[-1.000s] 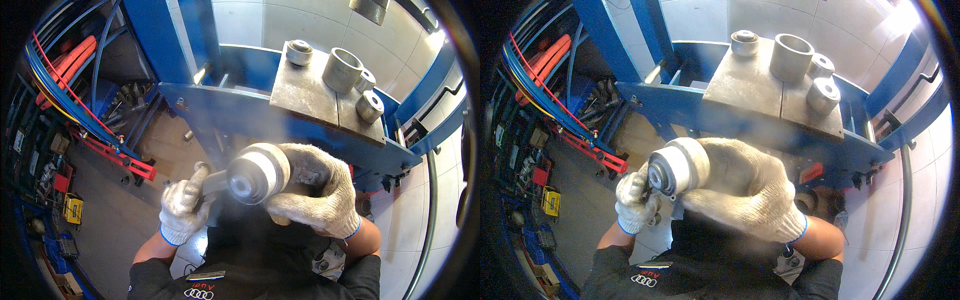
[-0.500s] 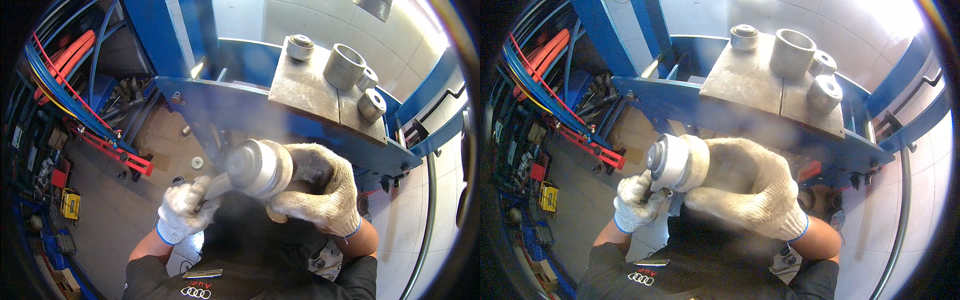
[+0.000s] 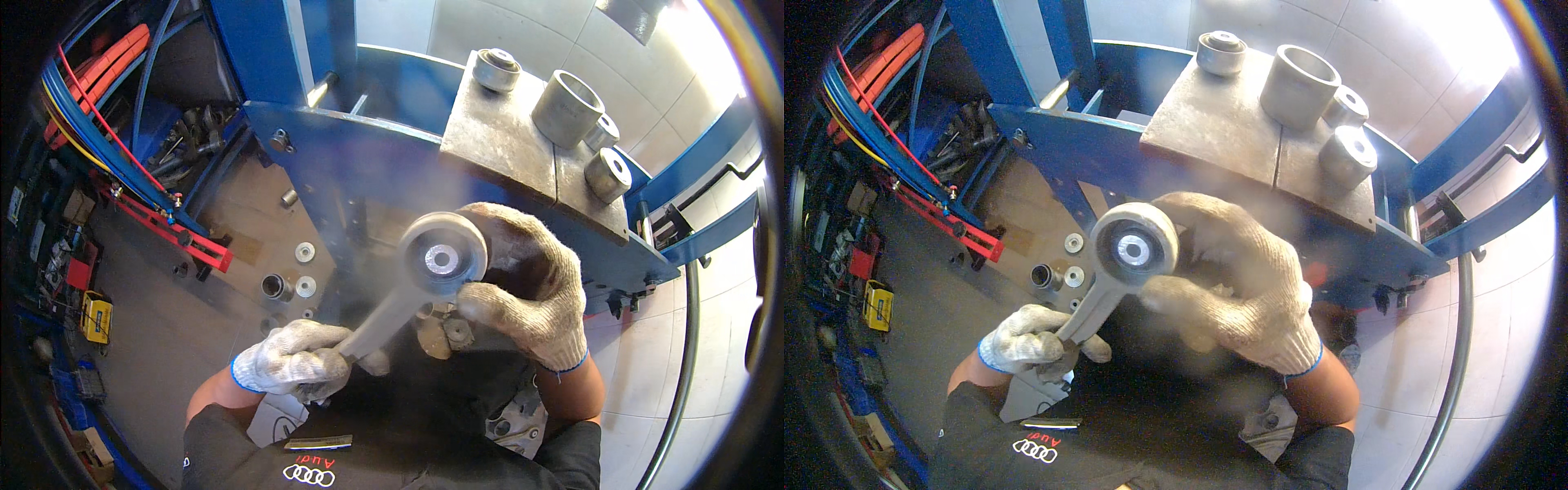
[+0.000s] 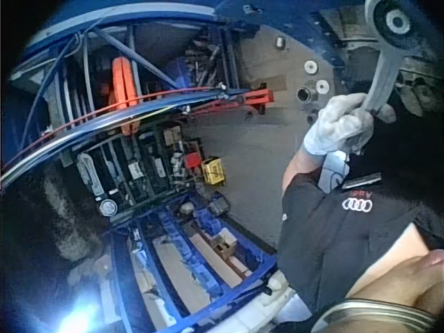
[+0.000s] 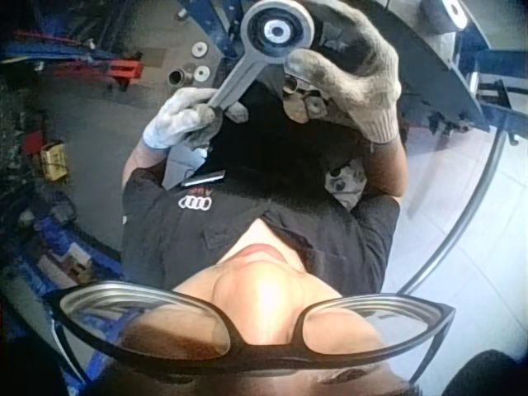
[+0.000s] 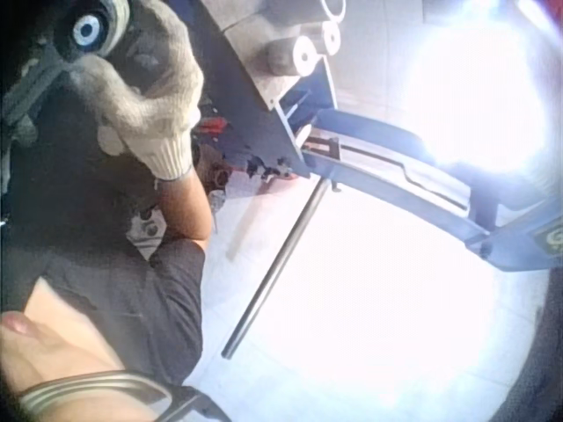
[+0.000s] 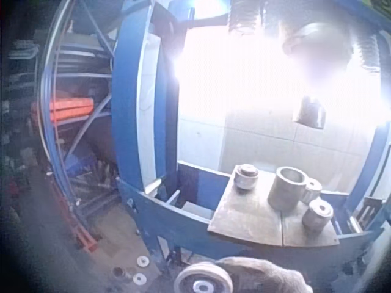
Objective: The person uses a hydraulic press to install bushings into metal control arms. They position each control arm under the press, operate the lever to press the bushing into place, and then remove the finished part. The process is repeated for multiple control arms.
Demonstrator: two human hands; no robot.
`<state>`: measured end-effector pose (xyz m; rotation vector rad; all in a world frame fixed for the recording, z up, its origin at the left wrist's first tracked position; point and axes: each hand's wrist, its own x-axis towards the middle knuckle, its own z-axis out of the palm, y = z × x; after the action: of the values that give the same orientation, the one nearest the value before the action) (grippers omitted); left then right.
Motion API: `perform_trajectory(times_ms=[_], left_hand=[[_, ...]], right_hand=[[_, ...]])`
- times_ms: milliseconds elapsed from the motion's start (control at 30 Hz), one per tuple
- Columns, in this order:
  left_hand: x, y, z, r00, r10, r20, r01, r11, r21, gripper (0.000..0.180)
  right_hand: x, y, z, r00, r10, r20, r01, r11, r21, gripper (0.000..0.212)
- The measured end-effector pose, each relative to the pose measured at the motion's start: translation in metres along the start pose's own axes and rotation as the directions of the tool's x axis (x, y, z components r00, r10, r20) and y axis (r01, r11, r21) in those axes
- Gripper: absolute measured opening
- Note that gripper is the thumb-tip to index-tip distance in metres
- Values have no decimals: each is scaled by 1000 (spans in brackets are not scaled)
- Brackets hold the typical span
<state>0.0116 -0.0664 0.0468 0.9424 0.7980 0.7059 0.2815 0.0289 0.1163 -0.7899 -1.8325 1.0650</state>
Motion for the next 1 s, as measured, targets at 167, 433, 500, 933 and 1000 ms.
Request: perform_trajectory(times_ms=[167,433,500,933,1000], left_hand=[[-4,6,-2,987,-55,148,70,993,-98,63],[-9,5,1,992,-30,125,44,993,-111,61],[-7,6,-1,989,-18,145,32,995,-90,61],[-5,-122,-15,950,240,200,-310,802,511,40],[-5,-137,-14,967,184,173,-251,780,573,39]], right_hand=[[2,2,-5,998,29,60,-35,995,90,61],[5,10,0,1000,-9,30,5,995,103,59],[6,6,3,1000,1,9,-2,997,79,60],[-62,77,27,877,434,206,-361,879,-312,81],[-73,91,34,882,431,191,-366,881,-300,91]])
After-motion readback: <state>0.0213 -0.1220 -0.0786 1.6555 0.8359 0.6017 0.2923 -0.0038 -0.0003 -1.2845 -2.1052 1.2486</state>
